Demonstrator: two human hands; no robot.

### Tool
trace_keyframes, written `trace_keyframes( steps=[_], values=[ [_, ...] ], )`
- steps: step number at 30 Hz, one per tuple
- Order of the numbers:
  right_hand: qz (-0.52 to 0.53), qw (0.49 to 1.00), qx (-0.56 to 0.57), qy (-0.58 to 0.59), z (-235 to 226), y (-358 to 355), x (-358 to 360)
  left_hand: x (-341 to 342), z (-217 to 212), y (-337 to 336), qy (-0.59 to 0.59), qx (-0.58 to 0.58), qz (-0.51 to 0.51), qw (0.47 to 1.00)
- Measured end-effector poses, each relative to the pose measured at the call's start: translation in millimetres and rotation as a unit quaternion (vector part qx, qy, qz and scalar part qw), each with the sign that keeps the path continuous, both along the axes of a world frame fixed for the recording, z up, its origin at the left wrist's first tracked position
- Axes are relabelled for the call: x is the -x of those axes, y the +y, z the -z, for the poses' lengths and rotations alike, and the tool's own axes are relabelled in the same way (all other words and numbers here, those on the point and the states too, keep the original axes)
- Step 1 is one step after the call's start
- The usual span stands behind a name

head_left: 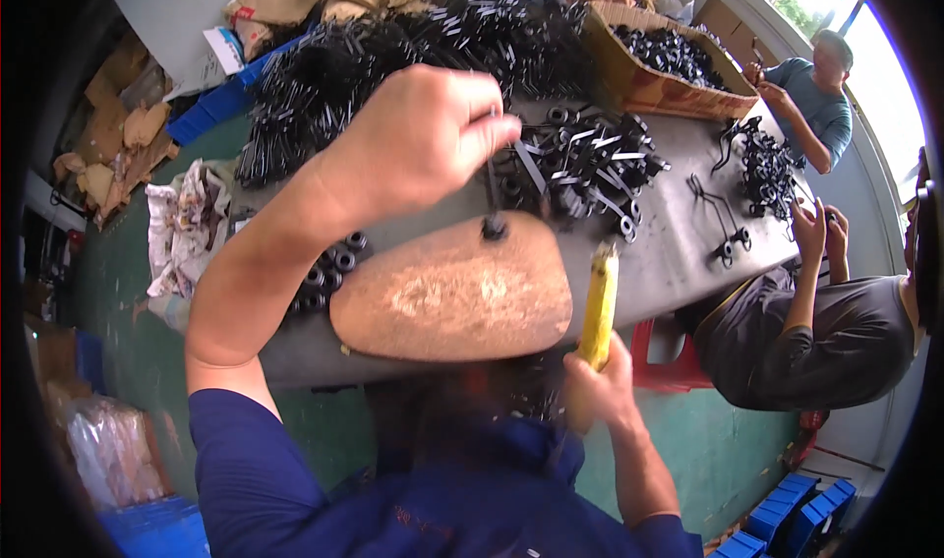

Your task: The user is using a yellow mallet to tap and straighten black metal components on a wooden block in a workshop setting.

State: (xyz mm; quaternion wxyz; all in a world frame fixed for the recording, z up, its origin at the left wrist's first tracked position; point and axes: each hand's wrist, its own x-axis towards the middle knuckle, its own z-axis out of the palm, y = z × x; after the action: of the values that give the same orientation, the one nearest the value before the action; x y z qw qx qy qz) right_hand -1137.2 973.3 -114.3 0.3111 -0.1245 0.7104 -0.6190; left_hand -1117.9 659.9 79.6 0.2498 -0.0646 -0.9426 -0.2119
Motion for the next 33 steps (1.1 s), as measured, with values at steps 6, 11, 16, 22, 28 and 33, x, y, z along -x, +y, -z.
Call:
trace_keyframes(
  steps=[6,11,16,22,28,33],
  values=[
    [-0.025,0.967,0.185,0.173,-94.7,-27.8,-38.8,-56.1,72.1,2.1,-0.139,0.013,-0.027,0.99],
    [-0.027,0.953,0.026,0.301,-40.7,-33.2,-65.9,-53.3,69.8,10.9,-0.123,0.018,-0.009,0.992],
    [-0.11,0.986,-0.085,-0.093,-43.1,-40.7,-74.0,-55.0,75.7,4.5,-0.134,0.032,-0.023,0.99],
    [-0.276,0.889,-0.098,0.352,-79.3,-42.3,-92.3,-50.1,67.7,9.8,-0.173,-0.004,-0.022,0.985],
    [-0.399,0.884,-0.237,0.042,-66.1,-53.7,-77.8,-64.3,81.2,-0.5,-0.198,-0.013,-0.035,0.98],
    [-0.243,0.955,-0.118,0.125,-51.9,-19.4,-54.4,-89.7,27.4,-71.7,-0.332,-0.214,-0.066,0.916]
  ],
)
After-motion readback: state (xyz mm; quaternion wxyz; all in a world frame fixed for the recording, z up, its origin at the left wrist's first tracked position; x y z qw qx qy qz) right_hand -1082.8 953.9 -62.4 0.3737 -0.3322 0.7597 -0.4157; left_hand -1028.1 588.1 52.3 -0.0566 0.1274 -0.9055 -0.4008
